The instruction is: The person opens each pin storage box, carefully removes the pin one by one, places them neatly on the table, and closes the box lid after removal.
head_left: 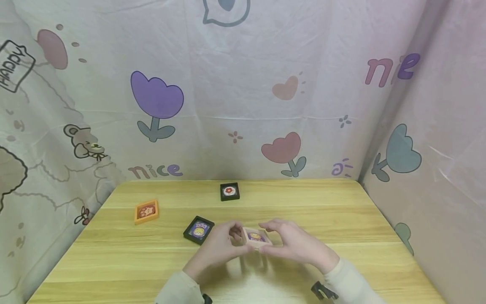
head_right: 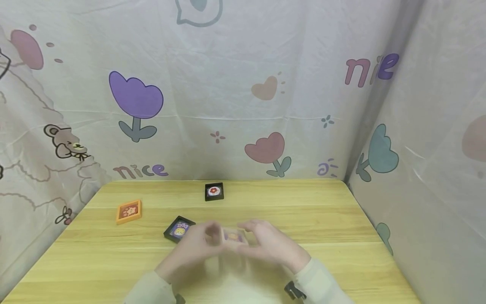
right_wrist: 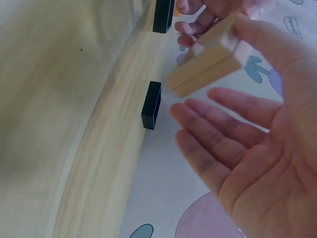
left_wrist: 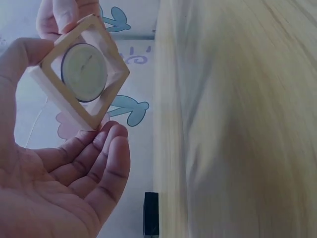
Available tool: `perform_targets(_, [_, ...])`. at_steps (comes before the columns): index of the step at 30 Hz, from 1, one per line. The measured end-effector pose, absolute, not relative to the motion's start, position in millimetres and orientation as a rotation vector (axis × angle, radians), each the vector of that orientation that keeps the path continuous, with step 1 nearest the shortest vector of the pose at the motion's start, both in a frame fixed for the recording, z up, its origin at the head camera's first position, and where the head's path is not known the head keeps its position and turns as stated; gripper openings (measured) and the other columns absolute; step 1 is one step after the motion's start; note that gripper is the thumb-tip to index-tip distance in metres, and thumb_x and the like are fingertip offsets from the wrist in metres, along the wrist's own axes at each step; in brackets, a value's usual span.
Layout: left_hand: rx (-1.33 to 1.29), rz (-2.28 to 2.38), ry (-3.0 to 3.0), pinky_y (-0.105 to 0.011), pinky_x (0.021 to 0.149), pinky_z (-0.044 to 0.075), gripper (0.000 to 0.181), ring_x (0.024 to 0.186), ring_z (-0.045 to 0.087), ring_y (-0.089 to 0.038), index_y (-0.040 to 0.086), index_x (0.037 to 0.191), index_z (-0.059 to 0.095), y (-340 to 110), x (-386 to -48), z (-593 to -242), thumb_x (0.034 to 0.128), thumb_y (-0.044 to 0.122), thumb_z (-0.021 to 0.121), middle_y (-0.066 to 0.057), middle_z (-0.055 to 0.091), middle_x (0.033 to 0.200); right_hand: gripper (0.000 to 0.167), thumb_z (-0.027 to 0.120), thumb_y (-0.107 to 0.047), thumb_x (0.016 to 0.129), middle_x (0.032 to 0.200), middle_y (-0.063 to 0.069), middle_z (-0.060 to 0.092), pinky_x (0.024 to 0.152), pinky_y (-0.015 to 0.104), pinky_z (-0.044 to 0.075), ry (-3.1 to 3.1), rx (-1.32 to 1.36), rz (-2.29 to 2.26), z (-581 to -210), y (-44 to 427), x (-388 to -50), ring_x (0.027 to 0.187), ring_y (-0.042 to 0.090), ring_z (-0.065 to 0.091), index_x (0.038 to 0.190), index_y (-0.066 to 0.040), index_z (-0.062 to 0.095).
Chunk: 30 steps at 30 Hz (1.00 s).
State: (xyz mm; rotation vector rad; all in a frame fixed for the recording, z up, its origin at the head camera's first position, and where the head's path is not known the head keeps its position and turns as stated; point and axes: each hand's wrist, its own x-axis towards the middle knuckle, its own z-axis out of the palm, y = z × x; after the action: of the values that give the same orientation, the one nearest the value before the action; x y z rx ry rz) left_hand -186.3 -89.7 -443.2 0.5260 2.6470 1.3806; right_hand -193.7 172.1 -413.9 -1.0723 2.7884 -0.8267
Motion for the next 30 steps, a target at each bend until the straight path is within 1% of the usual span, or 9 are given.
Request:
perform_targets(5, [0.449, 1.483, 2.581, -0.032, 0.084, 0.06, 0.043, 0.096, 0.068, -0.016, 0.013, 0.11, 0.07, -89.0, -187.0, -440.7, 0.0826, 0.039, 0.09, 0.001, 0.073, 0.101, 0.064, 0.075, -0.048, 0.098, 0.138, 0.011, 0.074, 0.113, 0.047, 0.057, 2.766, -1.131, -0.902, -412.8, 171.2, -197.9, 0.128, 0.027, 0.072, 0.143, -0.002, 0.066])
perform_targets(9, [0.416, 1.568, 2.539, -0.036, 0.088, 0.059, 0.041, 0.096, 0.069, -0.015, 0.012, 0.112, 0.071, -88.2, -188.3, -440.9, 0.0842, 0.036, 0.089, 0.0, 0.075, 0.103, 0.062, 0.074, -0.047, 0.099, 0.137, 0.011, 0.075, 0.111, 0.048, 0.059, 2.747, -1.146, -0.945, -411.7, 171.0, -198.9, 0.125, 0.027, 0.073, 0.141, -0.001, 0.067])
perform_targets(12, [0.392, 1.644, 2.482, -0.034, 0.088, 0.059, 0.043, 0.096, 0.07, -0.015, 0.009, 0.116, 0.071, -87.5, -188.5, -440.7, 0.0852, 0.033, 0.088, -0.003, 0.076, 0.106, 0.06, 0.074, -0.046, 0.099, 0.135, 0.01, 0.076, 0.106, 0.047, 0.062, 2.741, -1.145, -0.976, -411.8, 171.1, -199.6, 0.119, 0.026, 0.075, 0.139, -0.002, 0.069])
perform_targets(15, [0.373, 1.714, 2.403, -0.029, 0.084, 0.06, 0.043, 0.096, 0.071, -0.015, 0.005, 0.118, 0.069, -87.4, -187.7, -439.2, 0.087, 0.03, 0.087, -0.006, 0.076, 0.108, 0.059, 0.074, -0.045, 0.098, 0.132, 0.008, 0.077, 0.101, 0.046, 0.064, 2.738, -1.134, -0.998, -411.5, 171.4, -200.2, 0.113, 0.023, 0.075, 0.138, -0.002, 0.07])
perform_targets(18, [0.38, 1.773, 2.311, -0.026, 0.08, 0.063, 0.04, 0.095, 0.072, -0.016, 0.003, 0.117, 0.068, -88.4, -188.0, -438.0, 0.0913, 0.028, 0.084, -0.009, 0.075, 0.111, 0.059, 0.075, -0.045, 0.098, 0.127, 0.007, 0.079, 0.099, 0.046, 0.065, 2.727, -1.104, -1.02, -410.8, 171.6, -199.9, 0.109, 0.018, 0.075, 0.139, -0.003, 0.07])
perform_targets(21, [0.382, 1.841, 2.199, -0.027, 0.083, 0.065, 0.039, 0.096, 0.073, -0.017, -0.002, 0.119, 0.066, -89.5, -189.0, -437.3, 0.0959, 0.026, 0.081, -0.012, 0.074, 0.112, 0.059, 0.076, -0.046, 0.097, 0.125, 0.006, 0.08, 0.098, 0.044, 0.064, 2.724, -1.052, -1.038, -409.3, 172.5, -198.9, 0.108, 0.015, 0.074, 0.139, -0.004, 0.07])
perform_targets(25, [0.367, 1.909, 2.093, -0.03, 0.092, 0.066, 0.045, 0.101, 0.074, -0.018, -0.006, 0.128, 0.063, -89.9, -189.9, -437.0, 0.098, 0.024, 0.078, -0.015, 0.073, 0.117, 0.058, 0.077, -0.047, 0.096, 0.125, 0.006, 0.08, 0.097, 0.041, 0.064, 2.736, -0.998, -1.056, -407.4, 173.6, -198.1, 0.108, 0.016, 0.074, 0.137, -0.006, 0.071])
perform_targets(27, [0.355, 1.923, 2.075, -0.029, 0.094, 0.065, 0.05, 0.103, 0.074, -0.019, -0.007, 0.133, 0.062, -89.2, -190.2, -437.5, 0.0974, 0.024, 0.078, -0.016, 0.073, 0.119, 0.057, 0.077, -0.046, 0.096, 0.124, 0.005, 0.08, 0.097, 0.039, 0.064, 2.745, -0.981, -1.063, -407.3, 173.4, -198.3, 0.107, 0.015, 0.074, 0.136, -0.006, 0.072])
perform_targets(30, [0.337, 1.939, 2.069, -0.027, 0.093, 0.064, 0.057, 0.102, 0.074, -0.017, -0.007, 0.139, 0.059, -87.3, -190.3, -438.0, 0.0959, 0.024, 0.079, -0.017, 0.073, 0.122, 0.056, 0.078, -0.046, 0.095, 0.122, 0.003, 0.08, 0.096, 0.035, 0.063, 2.754, -0.967, -1.072, -407.5, 173.0, -199.1, 0.105, 0.014, 0.074, 0.135, -0.007, 0.073])
